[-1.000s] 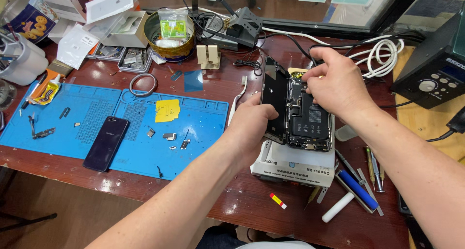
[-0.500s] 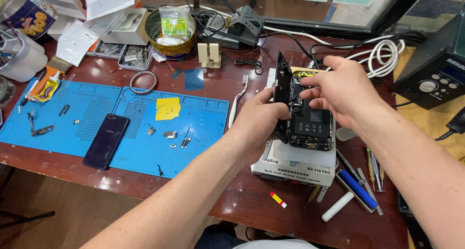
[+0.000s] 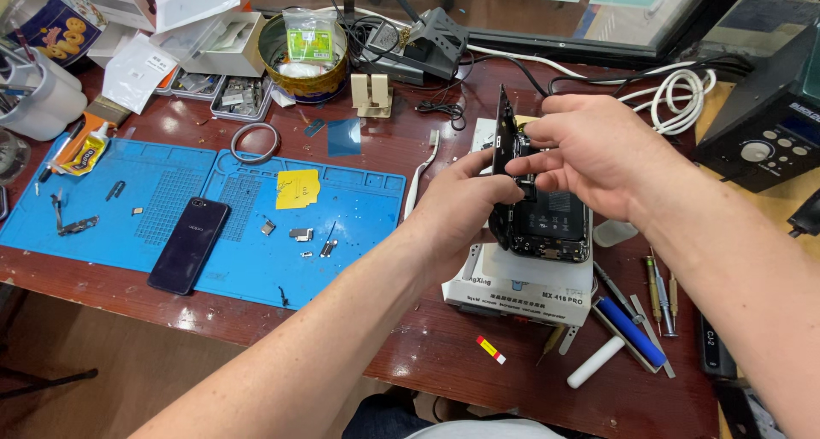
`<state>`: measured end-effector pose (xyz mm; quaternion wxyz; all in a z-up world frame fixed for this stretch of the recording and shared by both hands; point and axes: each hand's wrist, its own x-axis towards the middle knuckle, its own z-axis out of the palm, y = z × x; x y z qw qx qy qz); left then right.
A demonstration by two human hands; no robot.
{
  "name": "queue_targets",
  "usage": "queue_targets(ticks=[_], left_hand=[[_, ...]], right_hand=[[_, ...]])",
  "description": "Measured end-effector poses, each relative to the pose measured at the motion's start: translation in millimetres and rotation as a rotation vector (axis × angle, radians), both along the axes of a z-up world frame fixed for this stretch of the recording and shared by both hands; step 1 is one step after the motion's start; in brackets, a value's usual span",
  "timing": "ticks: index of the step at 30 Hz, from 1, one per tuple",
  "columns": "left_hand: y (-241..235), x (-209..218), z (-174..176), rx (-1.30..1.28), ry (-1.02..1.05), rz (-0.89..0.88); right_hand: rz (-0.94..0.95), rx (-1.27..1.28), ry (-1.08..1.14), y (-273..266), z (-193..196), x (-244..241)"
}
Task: The person disassembles a smartphone, removes the battery, and manipulates internal components on the motherboard using a screwdriver. The device remains open on the workbench throughout the clip.
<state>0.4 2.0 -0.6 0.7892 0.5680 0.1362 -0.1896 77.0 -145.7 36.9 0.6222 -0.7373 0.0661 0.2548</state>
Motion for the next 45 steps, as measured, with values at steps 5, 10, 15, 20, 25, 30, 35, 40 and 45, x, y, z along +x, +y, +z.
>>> queue_targets(ticks=[5, 10, 15, 20, 25, 30, 35, 40, 45], left_hand=[[0.2, 0.4, 1.6, 0.003, 0.01, -0.008], [-0.3, 1.1, 3.1, 0.023, 0.027, -0.008], [0.0, 1.6, 2.3, 0.018, 0.011, -0.017], [0.4, 1.8, 1.3, 0.015, 0.026, -0.011], [0.4, 1.4, 0.6, 0.026, 0.013, -0.017], [-0.8, 2.9, 0.7, 0.018, 0.03, 0.005], [-2.0, 1.7, 1.0, 0.006, 0.025, 0.0], [-2.4, -0.4, 6.1, -0.008, 0.023, -0.009], [-3.1, -1.1, 9.1, 0.019, 0.032, -0.029]], right_hand=[[0.011, 0.034, 0.007, 0.9, -1.0, 1.6], [-0.008, 0.19, 0.06, -9.9, -4.4, 10.8], [-0.046, 0.282, 0.122, -16.5, -3.2, 9.8], [0.012, 0.079, -0.02, -7.3, -12.0, -4.3], [-0.017, 0.203, -0.022, -14.0, -19.6, -0.9], [-0.182, 0.21, 0.028, -26.0, -26.7, 5.5], [-0.002, -0.437, -0.491, -35.3, -28.9, 15.5], [0.13, -0.693, -0.461, -22.1, -35.8, 34.6], [0.135, -0.741, -0.353, -10.7, -40.2, 47.8]])
